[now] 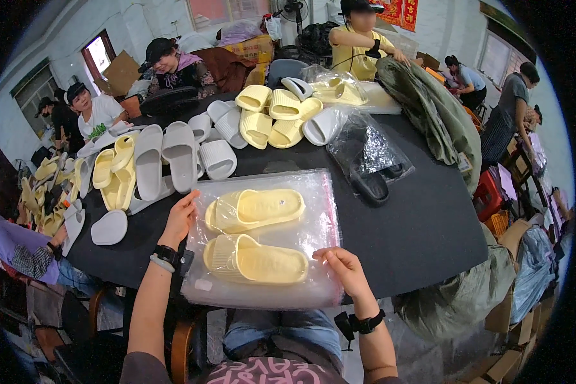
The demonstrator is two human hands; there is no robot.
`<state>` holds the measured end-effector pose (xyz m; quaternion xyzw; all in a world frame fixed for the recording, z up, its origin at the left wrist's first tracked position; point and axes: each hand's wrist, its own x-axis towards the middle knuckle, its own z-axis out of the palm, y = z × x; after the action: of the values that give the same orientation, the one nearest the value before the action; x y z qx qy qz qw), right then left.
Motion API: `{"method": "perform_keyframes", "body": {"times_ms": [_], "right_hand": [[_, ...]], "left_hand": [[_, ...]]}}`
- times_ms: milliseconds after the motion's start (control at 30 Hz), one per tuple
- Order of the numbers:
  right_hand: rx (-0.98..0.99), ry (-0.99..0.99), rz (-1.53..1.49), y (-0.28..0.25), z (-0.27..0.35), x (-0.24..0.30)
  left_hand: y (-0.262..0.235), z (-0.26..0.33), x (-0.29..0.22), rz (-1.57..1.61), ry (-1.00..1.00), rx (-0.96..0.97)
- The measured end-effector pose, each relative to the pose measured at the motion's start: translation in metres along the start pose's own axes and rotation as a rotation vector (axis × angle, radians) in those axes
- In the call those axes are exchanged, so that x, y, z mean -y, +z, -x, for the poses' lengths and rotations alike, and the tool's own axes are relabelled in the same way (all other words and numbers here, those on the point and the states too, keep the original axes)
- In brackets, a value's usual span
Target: Packaging finished shoes into individual plastic bags and then placing the bagged shoes into a large sack for shipment.
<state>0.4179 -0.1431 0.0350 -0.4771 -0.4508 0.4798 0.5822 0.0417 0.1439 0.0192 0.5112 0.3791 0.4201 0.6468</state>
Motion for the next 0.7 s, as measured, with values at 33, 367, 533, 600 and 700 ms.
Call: {"method": "perform_keyframes", "body": {"times_ms": [33, 367, 533, 600, 700], "right_hand": [[-0.006, 0.003, 0.001, -0.002, 0.001, -0.001], [0.227, -0.029, 0.479, -0.007, 0.019, 0.053], [0.27, -0.085, 0.51, -0.004, 0.023, 0.032], [0.281, -0.076, 0.52, -0.004, 0.022, 0.028], [0.29, -0.097, 0.528, -0.006, 0.023, 0.026]], "left_hand": [[0.005, 0.003, -0.002, 0.052, 0.008, -0.05], [0.003, 0.095, -0.013, -0.418, -0.045, -0.034], [0.009, 0.123, -0.006, -0.443, -0.013, -0.065], [0.012, 0.122, -0.005, -0.326, -0.05, -0.149], [0.016, 0.117, 0.001, -0.338, 0.018, -0.187]]}}
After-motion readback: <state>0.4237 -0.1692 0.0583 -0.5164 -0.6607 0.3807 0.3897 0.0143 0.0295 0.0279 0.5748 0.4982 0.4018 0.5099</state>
